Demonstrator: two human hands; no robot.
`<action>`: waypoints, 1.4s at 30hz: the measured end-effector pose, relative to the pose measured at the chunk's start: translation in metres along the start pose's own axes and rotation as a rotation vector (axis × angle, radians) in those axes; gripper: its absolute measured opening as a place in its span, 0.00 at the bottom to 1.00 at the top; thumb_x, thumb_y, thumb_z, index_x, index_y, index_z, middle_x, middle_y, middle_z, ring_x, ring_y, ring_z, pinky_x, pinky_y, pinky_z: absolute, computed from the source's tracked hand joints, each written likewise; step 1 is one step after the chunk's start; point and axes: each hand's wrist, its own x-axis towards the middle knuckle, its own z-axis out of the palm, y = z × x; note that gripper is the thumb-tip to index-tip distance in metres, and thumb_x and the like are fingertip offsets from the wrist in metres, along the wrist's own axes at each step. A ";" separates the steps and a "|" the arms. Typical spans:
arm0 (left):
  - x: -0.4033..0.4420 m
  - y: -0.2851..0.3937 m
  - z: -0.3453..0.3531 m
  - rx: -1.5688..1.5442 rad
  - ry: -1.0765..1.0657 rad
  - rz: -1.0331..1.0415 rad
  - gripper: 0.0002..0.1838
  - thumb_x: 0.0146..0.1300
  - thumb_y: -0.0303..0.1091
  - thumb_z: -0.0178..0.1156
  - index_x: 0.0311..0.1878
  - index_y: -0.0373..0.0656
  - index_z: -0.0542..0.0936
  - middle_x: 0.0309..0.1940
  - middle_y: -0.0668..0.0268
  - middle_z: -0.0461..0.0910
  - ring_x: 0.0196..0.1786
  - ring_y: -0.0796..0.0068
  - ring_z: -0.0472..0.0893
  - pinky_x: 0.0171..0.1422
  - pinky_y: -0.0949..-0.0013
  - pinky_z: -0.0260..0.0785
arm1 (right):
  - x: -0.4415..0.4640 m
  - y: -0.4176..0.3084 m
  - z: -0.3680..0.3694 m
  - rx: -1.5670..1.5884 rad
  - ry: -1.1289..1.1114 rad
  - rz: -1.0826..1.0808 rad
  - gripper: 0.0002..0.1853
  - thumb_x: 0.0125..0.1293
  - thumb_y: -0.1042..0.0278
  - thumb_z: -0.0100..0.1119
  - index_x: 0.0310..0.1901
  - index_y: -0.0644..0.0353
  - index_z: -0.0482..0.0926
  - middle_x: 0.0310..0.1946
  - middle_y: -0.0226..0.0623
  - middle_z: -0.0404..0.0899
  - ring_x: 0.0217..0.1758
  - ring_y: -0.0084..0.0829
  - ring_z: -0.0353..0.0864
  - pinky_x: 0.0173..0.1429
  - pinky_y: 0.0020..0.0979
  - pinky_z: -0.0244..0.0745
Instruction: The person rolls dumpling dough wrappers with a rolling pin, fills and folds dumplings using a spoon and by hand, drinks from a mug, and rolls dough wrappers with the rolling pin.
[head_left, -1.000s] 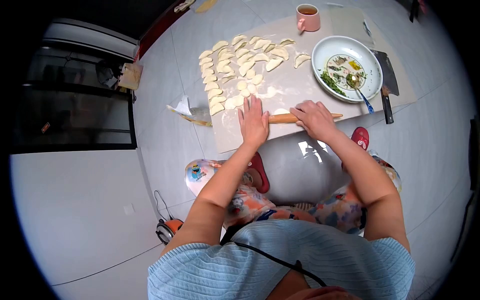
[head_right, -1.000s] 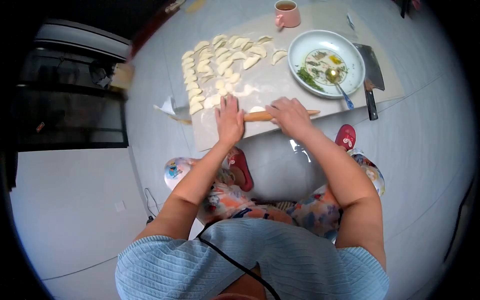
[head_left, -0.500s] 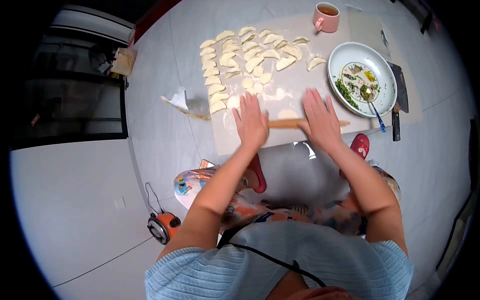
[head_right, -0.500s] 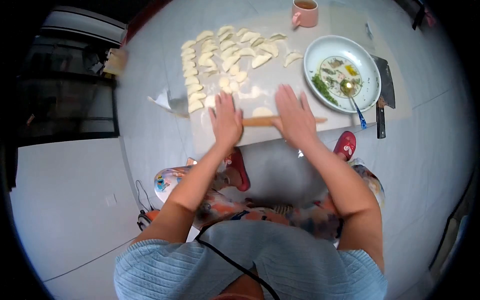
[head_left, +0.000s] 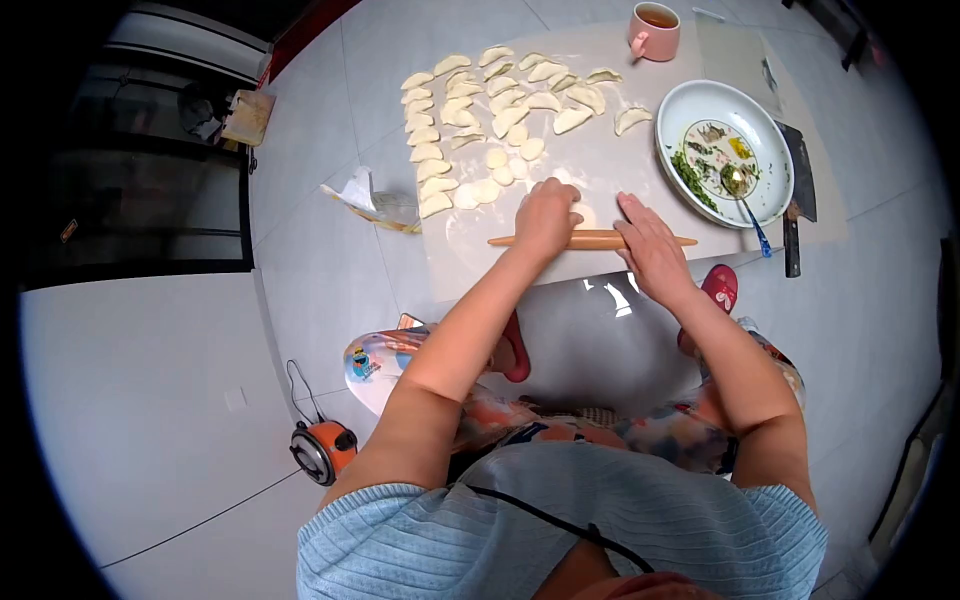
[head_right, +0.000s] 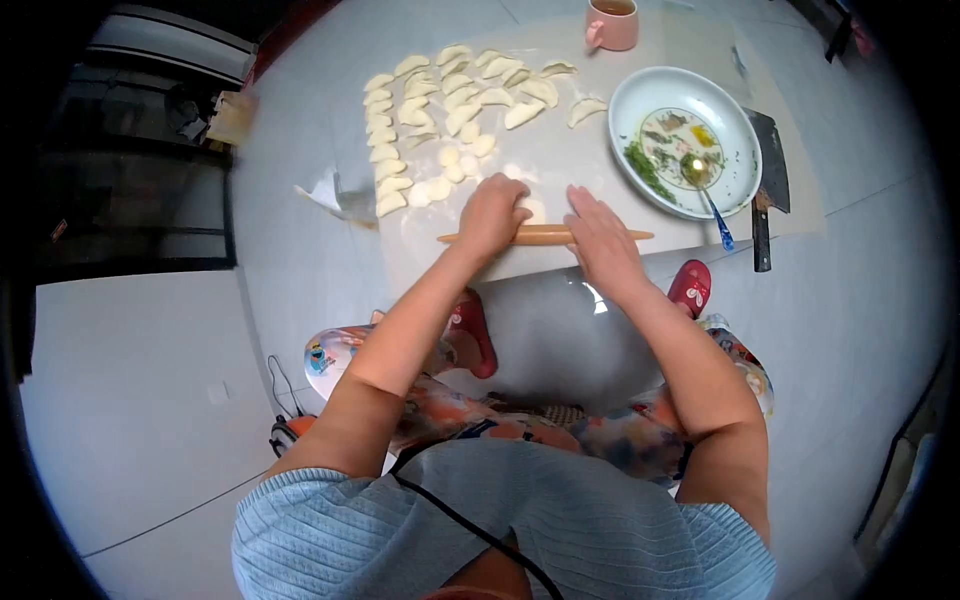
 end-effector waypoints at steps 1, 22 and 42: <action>0.003 0.004 -0.003 0.027 -0.089 -0.095 0.11 0.52 0.29 0.69 0.39 0.41 0.82 0.38 0.56 0.78 0.46 0.52 0.78 0.53 0.59 0.70 | -0.003 0.000 -0.004 -0.002 0.002 0.000 0.22 0.59 0.74 0.65 0.55 0.62 0.72 0.72 0.46 0.62 0.73 0.48 0.63 0.73 0.44 0.61; -0.075 -0.026 -0.016 0.289 0.144 -0.228 0.29 0.68 0.41 0.56 0.69 0.36 0.66 0.75 0.50 0.56 0.79 0.51 0.52 0.78 0.43 0.45 | 0.028 -0.014 0.000 -0.014 -0.030 -0.029 0.24 0.60 0.65 0.65 0.59 0.59 0.74 0.68 0.44 0.69 0.74 0.41 0.63 0.74 0.46 0.56; -0.054 -0.068 -0.025 0.330 0.291 -0.515 0.36 0.69 0.42 0.55 0.74 0.31 0.57 0.78 0.44 0.45 0.81 0.48 0.43 0.80 0.42 0.36 | 0.094 -0.006 0.015 -0.208 -0.079 -0.010 0.39 0.67 0.51 0.57 0.73 0.64 0.57 0.76 0.45 0.55 0.81 0.40 0.49 0.81 0.47 0.42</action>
